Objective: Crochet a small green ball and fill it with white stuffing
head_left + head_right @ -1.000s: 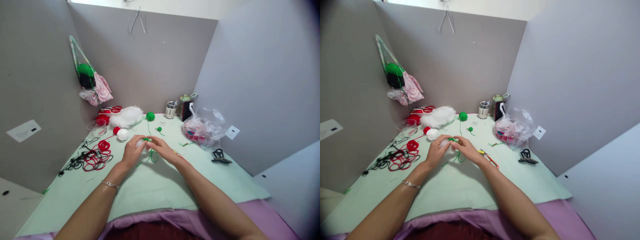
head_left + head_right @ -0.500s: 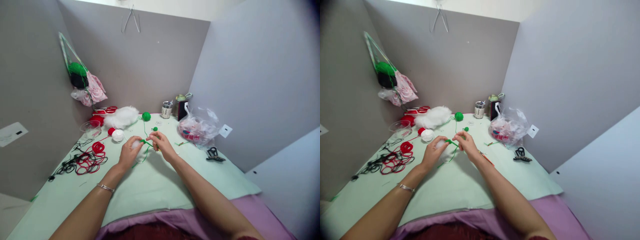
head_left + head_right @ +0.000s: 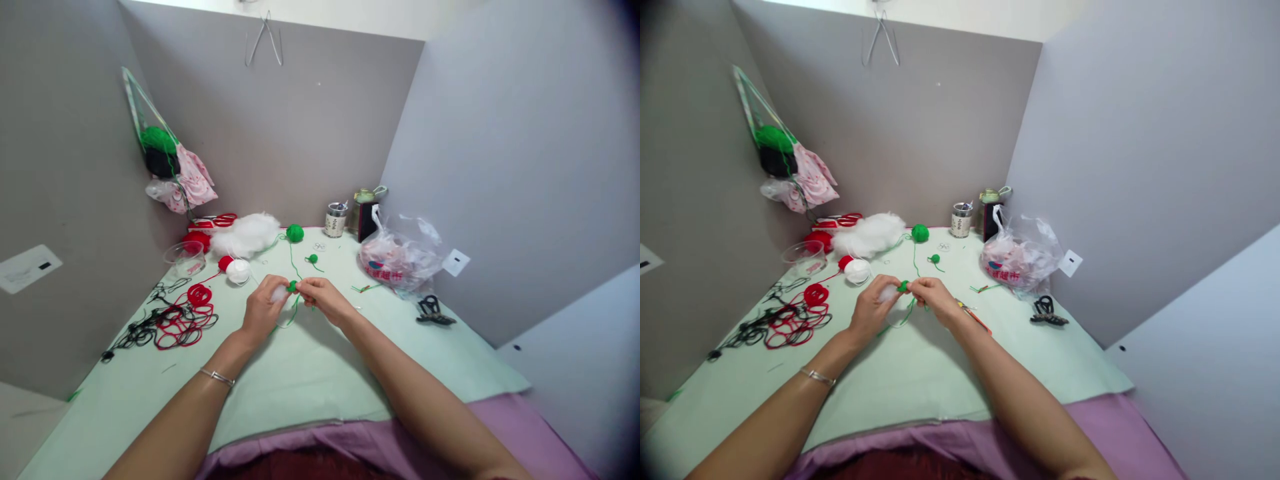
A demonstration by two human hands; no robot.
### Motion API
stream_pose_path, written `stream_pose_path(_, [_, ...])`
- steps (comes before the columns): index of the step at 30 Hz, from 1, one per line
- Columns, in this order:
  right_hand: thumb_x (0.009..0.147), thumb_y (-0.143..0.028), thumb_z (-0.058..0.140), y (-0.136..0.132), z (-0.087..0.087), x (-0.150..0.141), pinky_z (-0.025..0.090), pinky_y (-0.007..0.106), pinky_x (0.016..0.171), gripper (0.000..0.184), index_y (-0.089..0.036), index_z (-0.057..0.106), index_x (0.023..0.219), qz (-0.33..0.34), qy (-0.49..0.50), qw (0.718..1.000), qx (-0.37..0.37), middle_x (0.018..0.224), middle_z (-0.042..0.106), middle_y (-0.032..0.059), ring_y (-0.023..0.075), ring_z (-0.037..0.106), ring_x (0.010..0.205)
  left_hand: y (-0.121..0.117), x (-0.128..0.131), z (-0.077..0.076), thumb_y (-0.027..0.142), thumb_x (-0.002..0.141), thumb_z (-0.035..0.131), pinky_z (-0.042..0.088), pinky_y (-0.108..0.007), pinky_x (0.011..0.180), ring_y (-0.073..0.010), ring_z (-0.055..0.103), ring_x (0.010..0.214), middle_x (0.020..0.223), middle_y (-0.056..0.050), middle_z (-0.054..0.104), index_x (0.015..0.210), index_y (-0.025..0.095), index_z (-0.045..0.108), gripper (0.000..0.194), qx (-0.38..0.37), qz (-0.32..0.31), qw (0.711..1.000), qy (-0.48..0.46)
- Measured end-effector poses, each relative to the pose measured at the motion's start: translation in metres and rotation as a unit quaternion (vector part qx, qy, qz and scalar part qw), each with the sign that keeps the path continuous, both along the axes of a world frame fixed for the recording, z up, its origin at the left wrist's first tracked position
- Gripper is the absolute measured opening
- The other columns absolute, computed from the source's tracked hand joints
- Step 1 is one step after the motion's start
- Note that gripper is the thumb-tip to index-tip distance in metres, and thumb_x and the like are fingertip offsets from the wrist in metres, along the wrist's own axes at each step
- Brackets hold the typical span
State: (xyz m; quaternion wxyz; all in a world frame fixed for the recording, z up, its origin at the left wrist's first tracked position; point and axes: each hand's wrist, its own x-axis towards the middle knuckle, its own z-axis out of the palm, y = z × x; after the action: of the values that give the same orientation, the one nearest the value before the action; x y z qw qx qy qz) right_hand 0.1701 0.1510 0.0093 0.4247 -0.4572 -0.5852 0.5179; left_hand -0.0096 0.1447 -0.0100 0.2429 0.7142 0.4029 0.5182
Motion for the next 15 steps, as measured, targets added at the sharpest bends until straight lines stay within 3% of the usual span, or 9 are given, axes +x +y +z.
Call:
stream_pose_path(4, [0.075,-0.046,0.071,0.003,-0.003,-0.001,0.033,0.027,0.057,0.028,-0.020,0.064,0.068,-0.073,-0.044,0.995,0.057,0.058,0.050,-0.0044,0.0120,0.042,0.058,0.001,0.002,0.001,0.039,0.087,0.071,0.051,-0.035,0.088,-0.0242,0.066,0.097,0.099,-0.005,0.070,0.094,0.025,0.071,0.015,-0.044,-0.011,0.999,-0.001])
stream_pose_path(10, [0.079,-0.037,0.071,-0.004,-0.001,-0.004,0.033,0.029,0.063,0.017,-0.021,0.069,0.072,-0.091,-0.121,0.981,0.122,0.061,0.056,-0.0033,0.0139,0.045,0.062,0.007,0.001,0.002,0.045,0.088,0.065,0.047,-0.030,0.059,-0.0191,0.057,0.063,0.071,0.000,0.064,0.082,0.026,0.064,0.020,-0.119,-0.028,0.992,-0.019])
stream_pose_path(15, [0.081,-0.029,0.068,-0.009,-0.001,-0.007,0.033,0.029,0.064,0.011,-0.022,0.070,0.073,-0.083,-0.150,0.977,0.131,0.060,0.057,-0.0034,0.0145,0.046,0.062,0.005,0.001,0.004,0.038,0.083,0.068,0.047,-0.031,0.067,-0.0209,0.058,0.073,0.077,-0.001,0.065,0.079,0.026,0.064,0.013,-0.129,-0.027,0.991,-0.026])
